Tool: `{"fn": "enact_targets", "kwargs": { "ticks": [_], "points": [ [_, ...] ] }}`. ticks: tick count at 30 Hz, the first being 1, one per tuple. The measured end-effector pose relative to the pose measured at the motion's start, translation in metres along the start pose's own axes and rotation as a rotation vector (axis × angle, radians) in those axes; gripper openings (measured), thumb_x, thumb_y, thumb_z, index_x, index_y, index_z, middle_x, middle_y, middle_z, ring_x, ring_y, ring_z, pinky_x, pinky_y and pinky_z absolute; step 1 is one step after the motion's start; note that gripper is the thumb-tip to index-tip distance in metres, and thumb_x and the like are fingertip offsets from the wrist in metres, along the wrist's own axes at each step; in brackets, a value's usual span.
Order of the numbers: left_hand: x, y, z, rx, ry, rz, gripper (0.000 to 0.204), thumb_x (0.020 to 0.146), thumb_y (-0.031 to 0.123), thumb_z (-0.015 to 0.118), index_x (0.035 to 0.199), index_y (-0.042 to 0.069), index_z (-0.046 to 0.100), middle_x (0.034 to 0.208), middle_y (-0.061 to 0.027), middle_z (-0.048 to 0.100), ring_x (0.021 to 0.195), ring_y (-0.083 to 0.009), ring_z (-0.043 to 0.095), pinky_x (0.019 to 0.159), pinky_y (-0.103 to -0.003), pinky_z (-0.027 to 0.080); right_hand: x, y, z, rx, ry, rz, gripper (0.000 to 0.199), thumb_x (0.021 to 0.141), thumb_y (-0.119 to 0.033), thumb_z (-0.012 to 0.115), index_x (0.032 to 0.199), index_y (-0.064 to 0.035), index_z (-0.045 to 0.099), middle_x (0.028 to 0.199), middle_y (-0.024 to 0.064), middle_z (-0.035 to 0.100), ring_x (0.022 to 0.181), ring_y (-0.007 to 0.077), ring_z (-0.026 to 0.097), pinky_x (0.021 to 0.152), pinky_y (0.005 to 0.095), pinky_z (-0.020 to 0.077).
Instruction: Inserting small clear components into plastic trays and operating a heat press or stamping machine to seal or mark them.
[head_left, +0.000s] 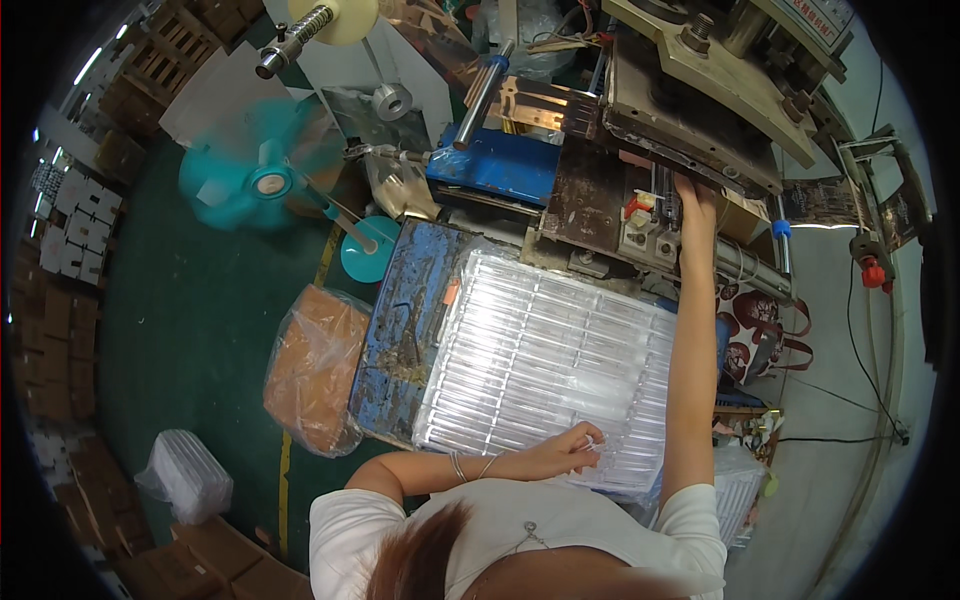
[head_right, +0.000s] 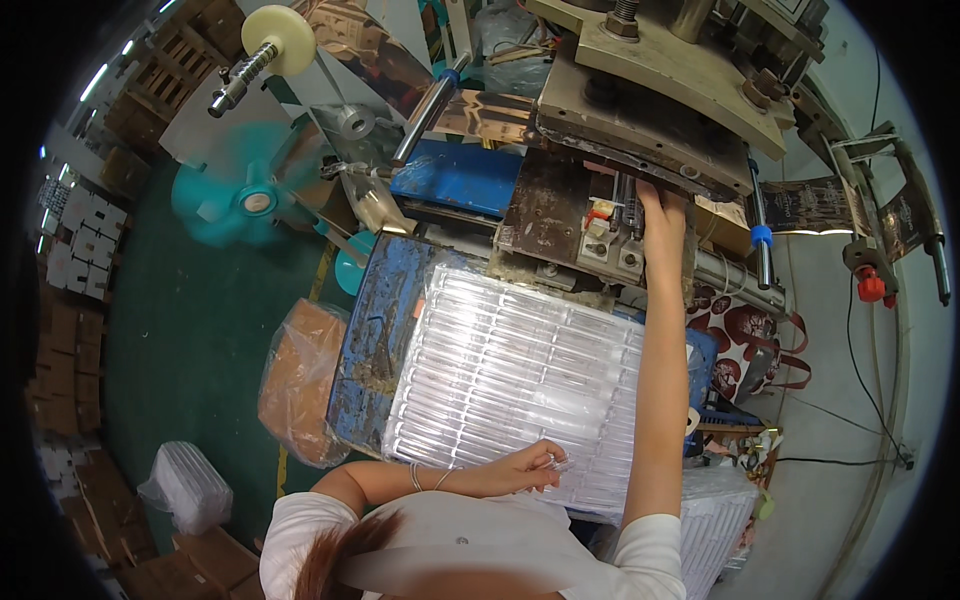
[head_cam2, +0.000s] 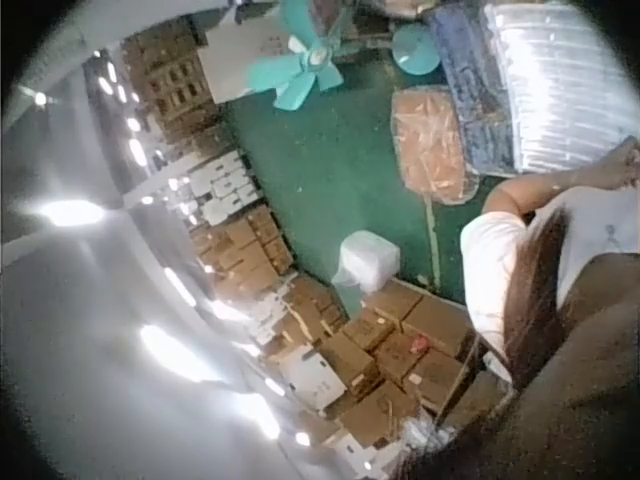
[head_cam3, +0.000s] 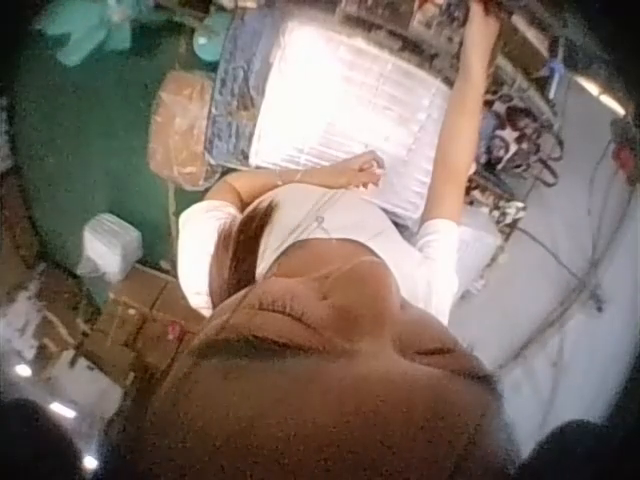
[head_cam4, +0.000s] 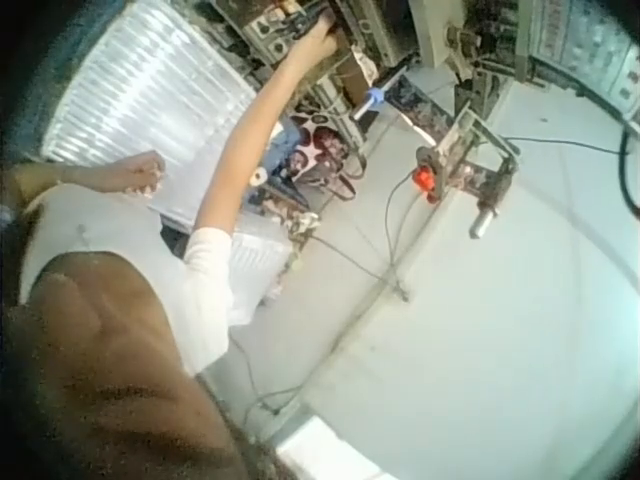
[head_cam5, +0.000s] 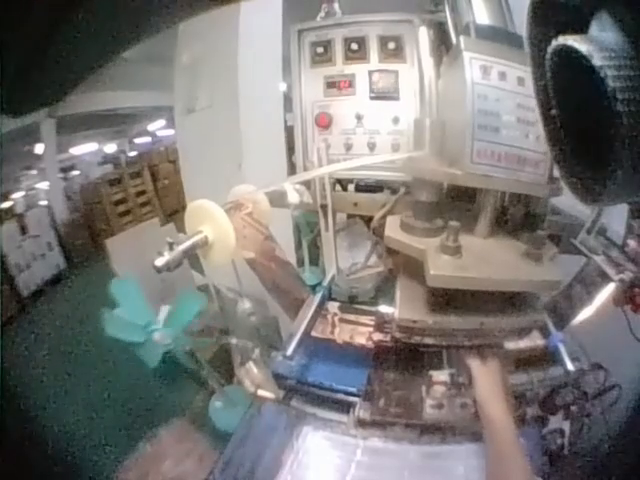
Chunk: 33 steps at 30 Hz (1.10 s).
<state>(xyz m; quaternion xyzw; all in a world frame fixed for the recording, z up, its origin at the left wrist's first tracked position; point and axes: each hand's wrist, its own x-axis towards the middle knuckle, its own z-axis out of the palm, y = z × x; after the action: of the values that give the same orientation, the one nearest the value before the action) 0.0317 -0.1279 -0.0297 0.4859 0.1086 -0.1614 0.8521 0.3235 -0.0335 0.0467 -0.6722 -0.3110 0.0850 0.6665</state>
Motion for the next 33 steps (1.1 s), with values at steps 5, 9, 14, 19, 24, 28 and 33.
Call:
{"fn": "enact_targets", "kwargs": {
  "ticks": [5,9,14,19,24,28,33],
  "points": [
    [0.004,-0.017,0.004,0.005,0.119,0.136,0.037,0.083,0.020,0.050,0.113,0.006,0.033,0.093,-0.0062,0.046,0.078,-0.0128,0.044,0.074,-0.025,0.038,0.000,0.005,-0.003,0.004,0.016,0.027,0.046,0.079,-0.030,0.052,0.109,0.0040,0.044,0.109,0.0126,0.049,0.101,0.0194,0.044,0.089,0.0268,0.0282],
    [0.008,-0.019,-0.004,0.017,0.081,0.218,0.039,0.081,0.014,0.054,0.116,0.008,0.038,0.100,-0.0046,0.044,0.085,-0.0129,0.047,0.080,-0.025,0.038,-0.001,0.008,-0.009,0.048,0.073,0.020,0.048,0.079,-0.032,0.052,0.111,0.0025,0.044,0.111,0.0129,0.047,0.104,0.0196,0.041,0.092,0.0273,0.0251],
    [0.007,0.022,-0.031,0.520,0.408,0.350,0.040,0.076,0.008,0.056,0.114,0.007,0.044,0.096,-0.0095,0.047,0.082,-0.0176,0.050,0.067,-0.027,0.044,-0.035,-0.007,-0.052,-0.092,0.079,-0.035,0.031,0.082,-0.020,0.051,0.105,0.0009,0.049,0.103,0.0079,0.051,0.096,0.0156,0.045,0.084,0.0246,0.0331],
    [0.028,0.040,-0.026,0.848,0.479,0.648,0.039,0.072,0.007,0.059,0.108,0.004,0.044,0.092,-0.0110,0.049,0.079,-0.0257,0.053,0.068,-0.031,0.046,-0.112,-0.009,-0.108,-0.268,-0.139,0.079,0.016,0.078,-0.012,0.055,0.092,-0.0024,0.056,0.081,-0.0024,0.050,0.074,0.0050,0.045,0.064,0.0191,0.0374],
    [0.062,0.018,-0.034,1.367,0.456,0.767,0.031,0.068,0.006,0.053,0.099,0.007,0.049,0.095,-0.0088,0.050,0.087,-0.0211,0.050,0.076,-0.033,0.037,-0.180,-0.015,-0.120,-0.644,-0.528,0.267,0.009,0.071,-0.014,0.060,0.075,-0.0057,0.059,0.065,0.0030,0.055,0.057,0.0105,0.051,0.054,0.0225,0.0406],
    [0.055,0.015,-0.041,1.595,0.573,0.794,0.031,0.068,0.009,0.052,0.099,0.009,0.052,0.099,-0.0072,0.049,0.091,-0.0200,0.046,0.078,-0.035,0.032,-0.223,-0.003,-0.112,-0.714,-0.766,0.016,0.017,0.066,-0.019,0.065,0.077,-0.0085,0.059,0.073,0.0043,0.055,0.068,0.0189,0.054,0.059,0.0286,0.0433],
    [0.046,0.011,-0.048,1.618,0.616,0.748,0.035,0.067,0.008,0.051,0.102,0.008,0.052,0.097,-0.0081,0.049,0.089,-0.0205,0.045,0.078,-0.036,0.033,-0.232,0.000,-0.102,-0.848,-0.832,-0.196,0.024,0.061,-0.023,0.068,0.080,-0.0106,0.058,0.078,0.0034,0.053,0.073,0.0207,0.051,0.062,0.0312,0.0429]
  ]
}}
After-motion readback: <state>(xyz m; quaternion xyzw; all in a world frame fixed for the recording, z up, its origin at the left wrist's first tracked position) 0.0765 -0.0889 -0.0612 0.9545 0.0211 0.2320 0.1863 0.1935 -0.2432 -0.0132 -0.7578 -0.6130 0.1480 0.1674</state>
